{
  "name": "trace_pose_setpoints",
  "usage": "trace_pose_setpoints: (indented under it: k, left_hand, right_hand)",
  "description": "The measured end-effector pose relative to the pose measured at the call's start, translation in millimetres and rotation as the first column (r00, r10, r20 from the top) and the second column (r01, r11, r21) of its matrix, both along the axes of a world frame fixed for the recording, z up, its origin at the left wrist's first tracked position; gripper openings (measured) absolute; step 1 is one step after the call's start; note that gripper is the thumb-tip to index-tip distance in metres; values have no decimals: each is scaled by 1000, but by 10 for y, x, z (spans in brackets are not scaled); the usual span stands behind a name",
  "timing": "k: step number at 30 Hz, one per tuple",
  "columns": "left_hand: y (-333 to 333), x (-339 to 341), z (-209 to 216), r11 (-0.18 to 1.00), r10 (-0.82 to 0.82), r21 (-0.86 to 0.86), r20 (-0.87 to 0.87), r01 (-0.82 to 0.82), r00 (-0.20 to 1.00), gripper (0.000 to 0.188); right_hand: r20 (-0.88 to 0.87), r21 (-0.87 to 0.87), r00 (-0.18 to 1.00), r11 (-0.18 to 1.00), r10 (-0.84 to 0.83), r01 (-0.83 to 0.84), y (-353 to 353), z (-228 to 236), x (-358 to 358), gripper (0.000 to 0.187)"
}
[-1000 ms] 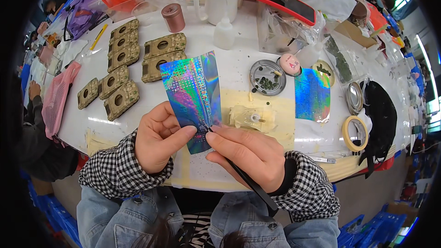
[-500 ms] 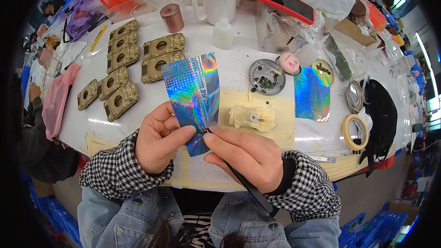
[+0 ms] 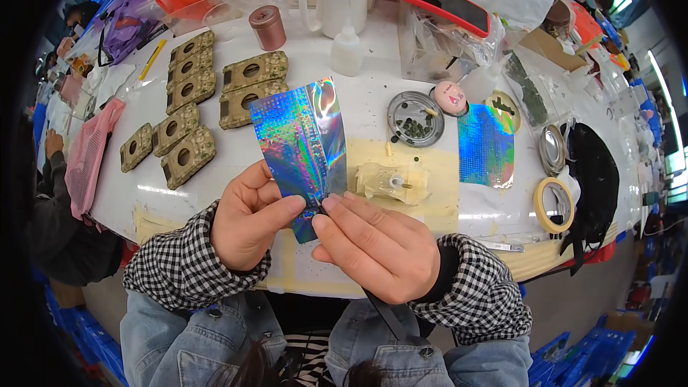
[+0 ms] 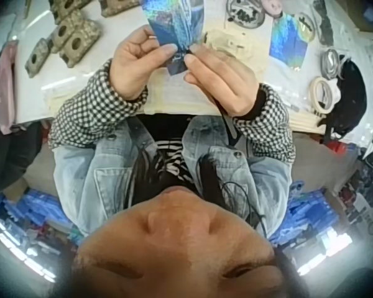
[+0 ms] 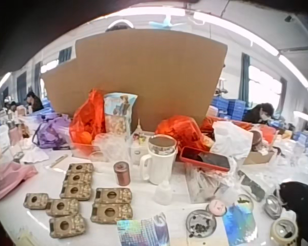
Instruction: The recorder is using a stylus tool to mark or score sheets of holographic foil on a workbench.
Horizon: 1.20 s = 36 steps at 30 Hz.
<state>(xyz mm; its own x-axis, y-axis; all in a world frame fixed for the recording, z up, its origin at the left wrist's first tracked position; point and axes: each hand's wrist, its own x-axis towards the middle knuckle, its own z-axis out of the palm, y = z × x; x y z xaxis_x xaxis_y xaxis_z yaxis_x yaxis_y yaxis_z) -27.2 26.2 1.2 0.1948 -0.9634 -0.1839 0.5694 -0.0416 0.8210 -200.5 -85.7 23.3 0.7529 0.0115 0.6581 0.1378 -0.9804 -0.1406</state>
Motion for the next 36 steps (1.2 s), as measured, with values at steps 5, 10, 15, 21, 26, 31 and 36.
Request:
trace_pose_setpoints:
  k: [5, 10, 15, 21, 26, 31, 36]
  left_hand:
    - [-4, -7, -8, 1000, -2, 13, 0, 2, 1000, 31]
    - [-5, -9, 3, 999, 4, 33, -5, -4, 1000, 30]
    - [-19, -14, -5, 999, 6, 40, -21, -5, 1000, 29]
    - [-6, -2, -10, 999, 8, 36, -27, -7, 1000, 28]
    - [-21, -4, 7, 1000, -4, 17, -57, 5, 998, 28]
    - [-28, -9, 18, 1000, 23, 10, -80, -22, 997, 29]
    - [-122, 125, 17, 988, 148, -40, -83, -152, 986, 28]
  right_hand:
    - [12, -16, 1000, 1000, -10, 10, 4, -12, -6, 28]
    - [14, -12, 1000, 1000, -8, 8, -1, -14, -16, 28]
    - [7, 2, 1000, 1000, -9, 9, -6, -17, -34, 28]
    - [9, 5, 1000, 1000, -3, 2, -1, -24, -35, 30]
    - [23, 13, 1000, 1000, 8, -8, -6, -23, -73, 31]
    - [3, 57, 1000, 998, 20, -20, -8, -4, -77, 30]
    - [-57, 108, 984, 981, 167, -160, 23, -26, -10, 29]
